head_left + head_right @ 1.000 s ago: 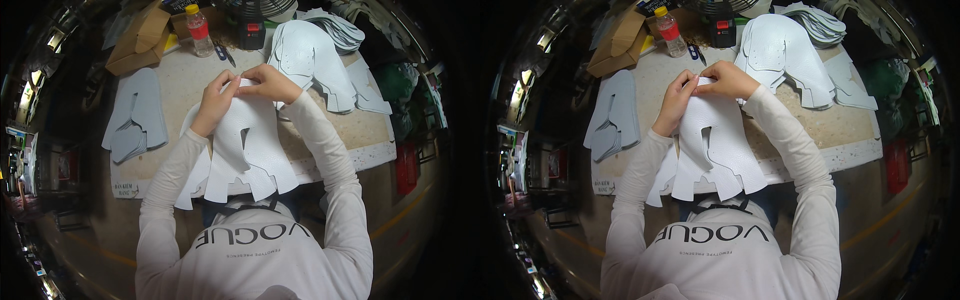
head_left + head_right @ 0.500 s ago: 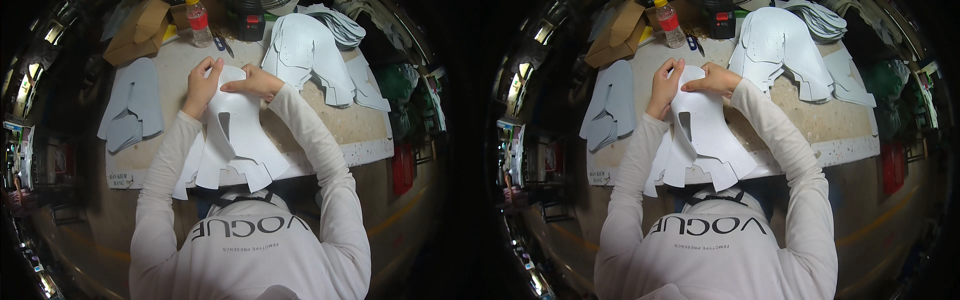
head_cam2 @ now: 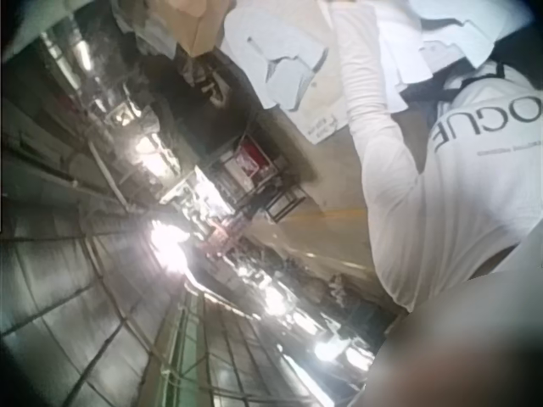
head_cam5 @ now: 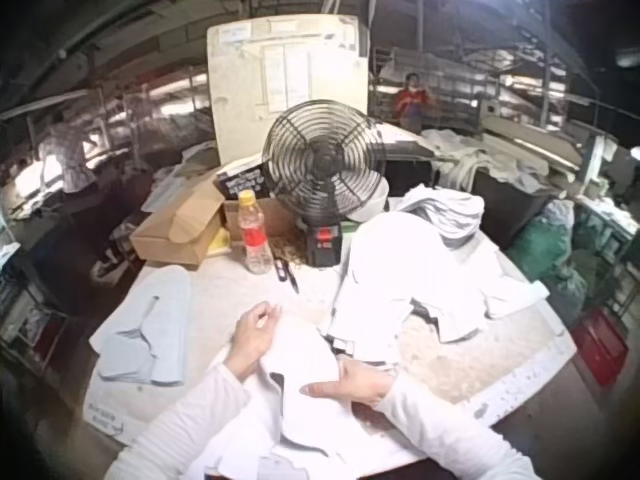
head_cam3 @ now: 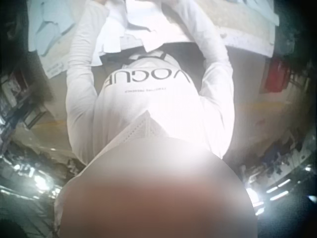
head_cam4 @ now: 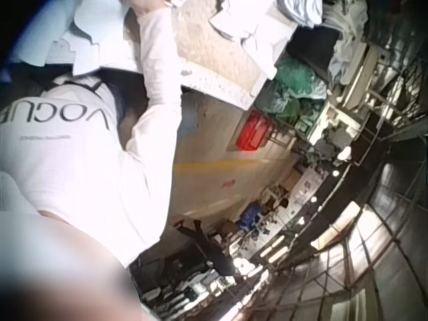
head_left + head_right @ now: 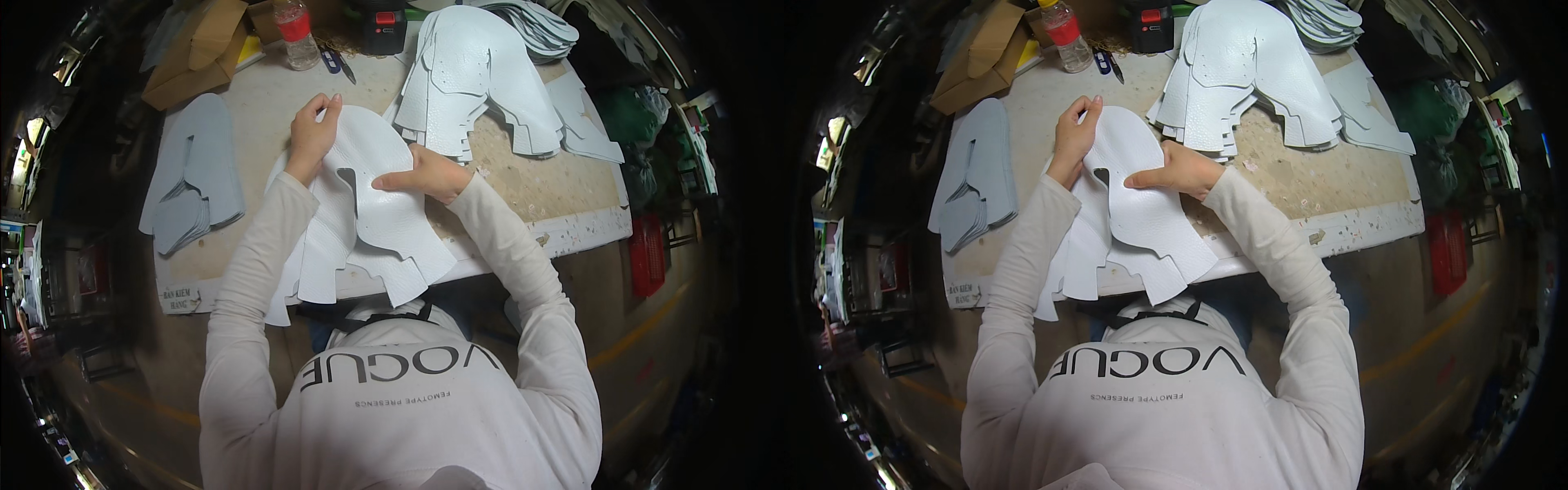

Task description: The person repeatedly picks up white, textured fabric pieces from a table, turns them over, and inspects their edges and surfaces. The person handles the pieces one at a time, placing them back on the table after inspection.

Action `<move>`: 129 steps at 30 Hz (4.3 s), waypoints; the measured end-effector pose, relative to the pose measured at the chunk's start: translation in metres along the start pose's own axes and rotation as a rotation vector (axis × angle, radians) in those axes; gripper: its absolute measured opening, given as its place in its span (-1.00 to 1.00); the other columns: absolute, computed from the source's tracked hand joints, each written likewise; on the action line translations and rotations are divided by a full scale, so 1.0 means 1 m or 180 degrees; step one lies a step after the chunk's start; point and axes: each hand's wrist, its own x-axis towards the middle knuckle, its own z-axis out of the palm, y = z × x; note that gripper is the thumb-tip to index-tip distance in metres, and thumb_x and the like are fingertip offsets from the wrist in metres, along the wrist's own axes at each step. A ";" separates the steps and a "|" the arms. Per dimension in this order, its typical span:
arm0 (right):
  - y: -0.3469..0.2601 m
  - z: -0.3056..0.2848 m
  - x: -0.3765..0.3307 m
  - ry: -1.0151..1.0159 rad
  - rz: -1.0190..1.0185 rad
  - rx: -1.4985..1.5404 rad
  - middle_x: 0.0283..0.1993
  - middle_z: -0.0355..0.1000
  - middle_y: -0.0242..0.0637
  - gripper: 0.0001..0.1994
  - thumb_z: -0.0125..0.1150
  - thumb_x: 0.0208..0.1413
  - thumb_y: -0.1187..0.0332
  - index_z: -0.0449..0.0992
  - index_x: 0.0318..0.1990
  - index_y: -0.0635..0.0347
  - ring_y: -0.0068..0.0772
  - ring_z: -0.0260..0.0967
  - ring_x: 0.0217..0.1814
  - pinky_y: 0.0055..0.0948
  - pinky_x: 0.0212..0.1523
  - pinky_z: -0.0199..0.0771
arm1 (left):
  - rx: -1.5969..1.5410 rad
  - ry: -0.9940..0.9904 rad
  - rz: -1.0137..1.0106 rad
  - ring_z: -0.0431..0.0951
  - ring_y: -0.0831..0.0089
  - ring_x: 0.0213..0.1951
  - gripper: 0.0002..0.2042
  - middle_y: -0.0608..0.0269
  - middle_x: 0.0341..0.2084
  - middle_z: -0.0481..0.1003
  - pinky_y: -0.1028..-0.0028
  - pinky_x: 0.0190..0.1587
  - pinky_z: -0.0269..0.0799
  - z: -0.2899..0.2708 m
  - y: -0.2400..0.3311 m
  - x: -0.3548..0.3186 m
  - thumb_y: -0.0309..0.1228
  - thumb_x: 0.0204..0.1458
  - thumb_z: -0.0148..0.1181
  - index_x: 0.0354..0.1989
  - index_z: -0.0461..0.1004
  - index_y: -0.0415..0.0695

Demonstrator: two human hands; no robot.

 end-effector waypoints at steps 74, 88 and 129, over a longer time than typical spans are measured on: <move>0.008 0.004 0.109 0.2175 -0.0753 -0.2319 -0.49 0.51 -0.06 -0.50 0.07 0.05 -0.15 0.65 -0.32 0.14 -0.04 0.49 -0.40 -0.23 -0.24 0.46 | -0.0782 -0.1762 -0.1717 0.57 0.39 -0.28 -0.55 0.01 -0.27 0.53 0.48 -0.19 0.49 -0.087 0.026 -0.140 -0.31 -0.04 0.32 -0.07 0.42 -0.41; 0.006 0.002 0.108 0.2155 -0.0714 -0.2399 -0.45 0.53 -0.03 -0.48 0.08 0.04 -0.16 0.65 -0.31 0.17 -0.04 0.51 -0.36 -0.23 -0.21 0.47 | -0.1500 -0.1997 -0.1823 0.60 0.28 -0.23 -0.63 -0.02 -0.30 0.56 0.46 -0.21 0.53 -0.114 0.040 -0.215 -0.36 0.06 0.18 -0.07 0.42 -0.43; -0.006 -0.033 0.033 0.2572 -0.2345 -0.1966 -0.30 0.50 -0.24 -0.86 0.11 0.06 0.43 0.58 -0.27 0.19 -0.31 0.48 -0.38 -0.47 -0.36 0.48 | -0.0010 0.0578 0.1457 0.38 0.66 -0.36 -0.69 0.33 -0.42 0.52 0.64 -0.24 0.26 -0.143 0.180 -0.096 -0.29 0.14 0.14 -0.14 0.51 -0.33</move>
